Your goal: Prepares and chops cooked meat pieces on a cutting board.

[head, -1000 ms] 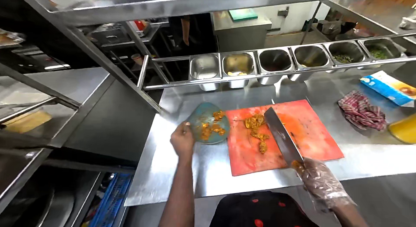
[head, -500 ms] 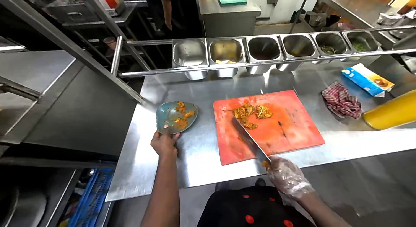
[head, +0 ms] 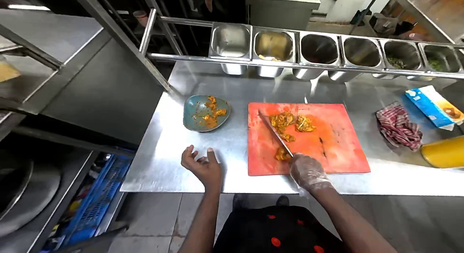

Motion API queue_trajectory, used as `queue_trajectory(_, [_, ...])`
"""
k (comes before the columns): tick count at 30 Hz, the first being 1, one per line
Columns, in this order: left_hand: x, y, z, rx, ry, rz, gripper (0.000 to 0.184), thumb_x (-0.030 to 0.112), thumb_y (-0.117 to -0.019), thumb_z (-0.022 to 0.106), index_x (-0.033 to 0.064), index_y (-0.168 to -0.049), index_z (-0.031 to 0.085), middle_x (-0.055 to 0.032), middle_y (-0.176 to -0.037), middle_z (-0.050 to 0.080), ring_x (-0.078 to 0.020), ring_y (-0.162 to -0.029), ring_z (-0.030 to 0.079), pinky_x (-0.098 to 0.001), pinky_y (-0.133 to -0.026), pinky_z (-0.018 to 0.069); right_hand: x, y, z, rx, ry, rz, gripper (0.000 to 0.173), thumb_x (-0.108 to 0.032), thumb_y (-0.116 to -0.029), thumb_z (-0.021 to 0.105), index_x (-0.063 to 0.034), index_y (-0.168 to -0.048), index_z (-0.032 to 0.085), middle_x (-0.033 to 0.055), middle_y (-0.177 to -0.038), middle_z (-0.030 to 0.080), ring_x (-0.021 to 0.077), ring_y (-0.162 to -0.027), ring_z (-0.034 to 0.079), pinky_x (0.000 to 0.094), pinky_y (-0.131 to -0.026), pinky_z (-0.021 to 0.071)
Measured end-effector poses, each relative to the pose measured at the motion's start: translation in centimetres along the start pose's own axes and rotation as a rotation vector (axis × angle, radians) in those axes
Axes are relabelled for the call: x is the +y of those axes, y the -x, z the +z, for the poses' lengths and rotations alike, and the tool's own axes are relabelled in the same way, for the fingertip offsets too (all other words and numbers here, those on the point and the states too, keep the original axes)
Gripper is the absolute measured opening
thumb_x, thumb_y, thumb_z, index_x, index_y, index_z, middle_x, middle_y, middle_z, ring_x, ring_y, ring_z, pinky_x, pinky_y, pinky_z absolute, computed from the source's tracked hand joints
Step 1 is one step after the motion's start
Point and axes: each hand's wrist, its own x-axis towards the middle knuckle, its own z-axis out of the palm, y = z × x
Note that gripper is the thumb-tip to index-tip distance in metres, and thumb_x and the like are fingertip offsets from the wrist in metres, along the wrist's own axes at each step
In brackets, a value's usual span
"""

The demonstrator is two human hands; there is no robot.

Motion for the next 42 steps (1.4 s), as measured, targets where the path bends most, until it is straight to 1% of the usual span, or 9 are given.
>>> queue_trajectory(7, [1.0, 4.1, 0.3, -0.343, -0.085, 0.301, 0.055, 0.031, -0.0923, 0.067, -0.0071, -0.131, 0.055, -0.0293, -0.144, 0.048, -0.0361, -0.128, 0.054, -0.0462, -0.094, 0.054, 0.6, -2.3, -1.0, -0.097, 0.0, -0.015, 0.031, -0.033, -0.1042, 0.053, -0.0057, -0.108, 0.068, 0.0181, -0.104, 0.07, 0.0371, -0.101, 0.069, 0.0571, -0.082, 0.0549])
queue_trajectory(12, [4.1, 7.3, 3.4, -0.781, -0.259, 0.584, 0.061, 0.045, -0.0845, 0.076, 0.0098, -0.133, 0.064, -0.0115, -0.139, 0.06, -0.0328, -0.123, 0.06, -0.0525, -0.096, 0.0529, 4.5, -2.3, -0.5, 0.08, -0.318, -0.014, 0.036, -0.033, -0.1068, 0.052, -0.0018, -0.105, 0.069, 0.021, -0.096, 0.07, 0.0382, -0.093, 0.069, 0.0584, -0.084, 0.0547])
queue_trajectory(15, [5.7, 7.2, 5.2, -0.827, -0.247, 0.565, 0.051, 0.033, -0.0883, 0.07, 0.0115, -0.134, 0.064, -0.0084, -0.142, 0.06, -0.0304, -0.124, 0.06, -0.0529, -0.096, 0.0521, 7.0, 0.8, -0.1, 0.089, -0.529, 0.08, 0.045, -0.042, -0.1081, 0.048, -0.0036, -0.103, 0.07, 0.0151, -0.083, 0.069, 0.029, -0.071, 0.07, 0.051, -0.071, 0.0589])
queue_trajectory(21, [8.0, -2.6, 10.5, -0.807, -0.16, 0.099, 0.043, 0.011, -0.0967, 0.06, 0.0078, -0.139, 0.057, -0.0166, -0.136, 0.061, -0.0323, -0.114, 0.065, -0.0544, -0.091, 0.0559, 9.4, 5.6, 3.1, -0.317, -0.404, -0.049, 0.046, -0.048, -0.1048, 0.048, -0.0081, -0.11, 0.07, 0.0143, -0.092, 0.071, 0.0313, -0.08, 0.07, 0.0543, -0.079, 0.0563])
queue_trajectory(25, [9.8, -4.7, 15.1, -1.123, -0.216, 0.322, 0.059, 0.011, -0.0894, 0.069, 0.0121, -0.147, 0.054, -0.0147, -0.146, 0.056, -0.0328, -0.136, 0.052, -0.0554, -0.111, 0.0453, 12.7, 4.8, 5.5, -0.242, -0.5, 0.075, 0.048, -0.052, -0.1031, 0.051, -0.0093, -0.108, 0.071, 0.0124, -0.09, 0.071, 0.0288, -0.077, 0.07, 0.0531, -0.076, 0.0566])
queue_trajectory(28, [10.1, -4.0, 17.8, -1.335, -0.348, 0.539, 0.066, 0.011, -0.0821, 0.075, 0.0151, -0.145, 0.055, -0.0121, -0.141, 0.06, -0.0316, -0.135, 0.053, -0.0571, -0.111, 0.0434, 14.5, 5.4, 5.6, -0.101, -0.577, 0.204, 0.045, -0.046, -0.1046, 0.052, -0.0052, -0.108, 0.07, 0.0149, -0.088, 0.071, 0.0302, -0.074, 0.069, 0.0529, -0.075, 0.0565])
queue_trajectory(33, [12.0, -2.7, 17.7, -1.234, -0.654, 0.682, 0.06, 0.033, -0.0831, 0.072, 0.0106, -0.136, 0.055, -0.0111, -0.107, 0.073, -0.0302, -0.102, 0.07, -0.0535, -0.094, 0.0528, 14.9, 6.7, 5.8, 0.076, -0.787, 0.274, 0.046, -0.047, -0.1035, 0.053, -0.0046, -0.098, 0.069, 0.0103, -0.071, 0.066, 0.0244, -0.055, 0.063, 0.0461, -0.058, 0.0566])
queue_trajectory(36, [13.0, -2.8, 16.7, -1.224, -0.725, 0.501, 0.072, 0.045, -0.0856, 0.07, 0.0085, -0.142, 0.046, -0.0122, -0.097, 0.073, -0.0325, -0.094, 0.072, -0.0565, -0.085, 0.0552, 14.0, 6.2, 5.5, 0.083, -0.816, 0.242, 0.043, -0.045, -0.104, 0.053, -0.0053, -0.102, 0.069, 0.0092, -0.073, 0.067, 0.0232, -0.055, 0.063, 0.0452, -0.058, 0.0566])
queue_trajectory(42, [11.5, -4.4, 15.3, -1.271, -0.604, 0.379, 0.098, 0.058, -0.0787, 0.08, 0.0141, -0.156, 0.037, -0.0092, -0.135, 0.064, -0.0307, -0.125, 0.059, -0.0628, -0.108, 0.039, 11.0, 4.6, 4.6, 0.107, -0.782, 0.149, 0.045, -0.049, -0.1025, 0.055, -0.007, -0.097, 0.069, 0.0073, -0.073, 0.066, 0.0206, -0.059, 0.063, 0.0428, -0.06, 0.0561])
